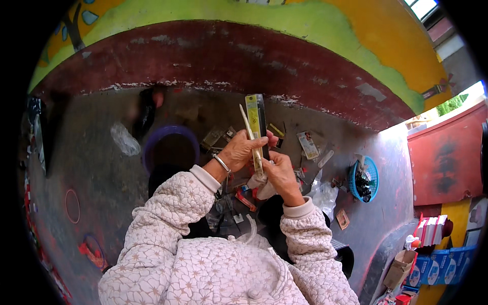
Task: The person sorts packaged stationery items by hand, picking them up from the floor, wiping them with a cloth, and placing them into a basket.
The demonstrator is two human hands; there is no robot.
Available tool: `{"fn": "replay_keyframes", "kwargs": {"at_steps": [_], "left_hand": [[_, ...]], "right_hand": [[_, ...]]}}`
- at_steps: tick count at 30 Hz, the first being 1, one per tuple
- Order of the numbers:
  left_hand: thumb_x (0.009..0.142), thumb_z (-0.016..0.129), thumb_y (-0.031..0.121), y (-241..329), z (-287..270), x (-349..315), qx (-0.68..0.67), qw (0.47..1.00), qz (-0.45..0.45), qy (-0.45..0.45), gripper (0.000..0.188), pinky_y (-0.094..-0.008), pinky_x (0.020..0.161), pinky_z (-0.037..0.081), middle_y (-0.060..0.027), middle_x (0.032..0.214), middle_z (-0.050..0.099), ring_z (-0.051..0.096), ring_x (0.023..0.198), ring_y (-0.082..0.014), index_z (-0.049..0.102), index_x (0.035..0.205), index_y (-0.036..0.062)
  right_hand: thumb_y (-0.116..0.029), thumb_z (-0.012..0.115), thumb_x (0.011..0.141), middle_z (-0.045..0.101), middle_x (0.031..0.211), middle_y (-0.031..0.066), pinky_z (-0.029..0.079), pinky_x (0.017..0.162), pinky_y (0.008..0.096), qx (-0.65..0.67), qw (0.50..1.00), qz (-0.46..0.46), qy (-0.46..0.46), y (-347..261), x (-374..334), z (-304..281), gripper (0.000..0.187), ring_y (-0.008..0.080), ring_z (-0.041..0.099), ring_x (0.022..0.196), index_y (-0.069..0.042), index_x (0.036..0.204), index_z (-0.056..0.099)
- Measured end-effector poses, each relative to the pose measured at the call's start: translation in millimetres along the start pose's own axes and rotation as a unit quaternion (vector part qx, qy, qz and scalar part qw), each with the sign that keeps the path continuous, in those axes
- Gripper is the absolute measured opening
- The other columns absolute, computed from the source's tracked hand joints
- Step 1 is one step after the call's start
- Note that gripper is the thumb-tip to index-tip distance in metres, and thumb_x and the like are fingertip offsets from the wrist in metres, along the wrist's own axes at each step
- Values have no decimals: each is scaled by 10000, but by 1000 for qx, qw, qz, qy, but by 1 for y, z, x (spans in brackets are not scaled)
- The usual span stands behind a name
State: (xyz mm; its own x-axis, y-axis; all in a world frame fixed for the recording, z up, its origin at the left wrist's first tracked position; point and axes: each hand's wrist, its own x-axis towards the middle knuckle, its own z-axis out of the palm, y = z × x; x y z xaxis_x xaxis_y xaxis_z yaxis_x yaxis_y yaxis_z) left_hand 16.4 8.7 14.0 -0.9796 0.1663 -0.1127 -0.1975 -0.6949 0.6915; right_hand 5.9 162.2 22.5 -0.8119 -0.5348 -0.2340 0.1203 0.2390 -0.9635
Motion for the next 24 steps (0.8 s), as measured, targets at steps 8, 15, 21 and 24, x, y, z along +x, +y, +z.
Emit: {"fn": "replay_keyframes", "kwargs": {"at_steps": [8, 15, 21, 24], "left_hand": [[859, 496, 52, 10, 6, -4, -20, 997, -30, -64, 227, -316, 828, 500, -196, 1025, 581, 594, 947, -240, 477, 1061, -50], [857, 541, 108, -6, 16, -9, 115, 962, -177, -173, 291, -290, 748, 532, -191, 948, 610, 640, 822, -221, 462, 1087, -51], [833, 595, 173, -13, 13, -2, 157, 959, -181, -150, 307, -280, 731, 524, -144, 892, 626, 637, 772, -176, 498, 1046, -26], [839, 570, 149, -13, 13, -8, 184, 948, -210, -151, 271, -261, 680, 518, -117, 830, 630, 630, 717, -164, 512, 1034, -29]], "right_hand": [[-267, 550, 855, 608, 690, 57, 422, 571, 226, 18, 999, 42, 11, -28, -10, -44, 304, 102, 542, 628, 28, 879, 619], [-168, 640, 757, 623, 742, 78, 466, 587, 243, 68, 998, -1, 12, -31, 10, -49, 199, 121, 579, 668, 19, 822, 622], [-105, 659, 715, 635, 706, 79, 473, 537, 253, 117, 988, -19, 97, -18, 14, -52, 151, 140, 599, 576, 25, 787, 632], [-131, 681, 700, 615, 690, 80, 465, 547, 257, 36, 989, -22, 142, -41, 0, -37, 191, 122, 580, 597, 38, 748, 606]]}}
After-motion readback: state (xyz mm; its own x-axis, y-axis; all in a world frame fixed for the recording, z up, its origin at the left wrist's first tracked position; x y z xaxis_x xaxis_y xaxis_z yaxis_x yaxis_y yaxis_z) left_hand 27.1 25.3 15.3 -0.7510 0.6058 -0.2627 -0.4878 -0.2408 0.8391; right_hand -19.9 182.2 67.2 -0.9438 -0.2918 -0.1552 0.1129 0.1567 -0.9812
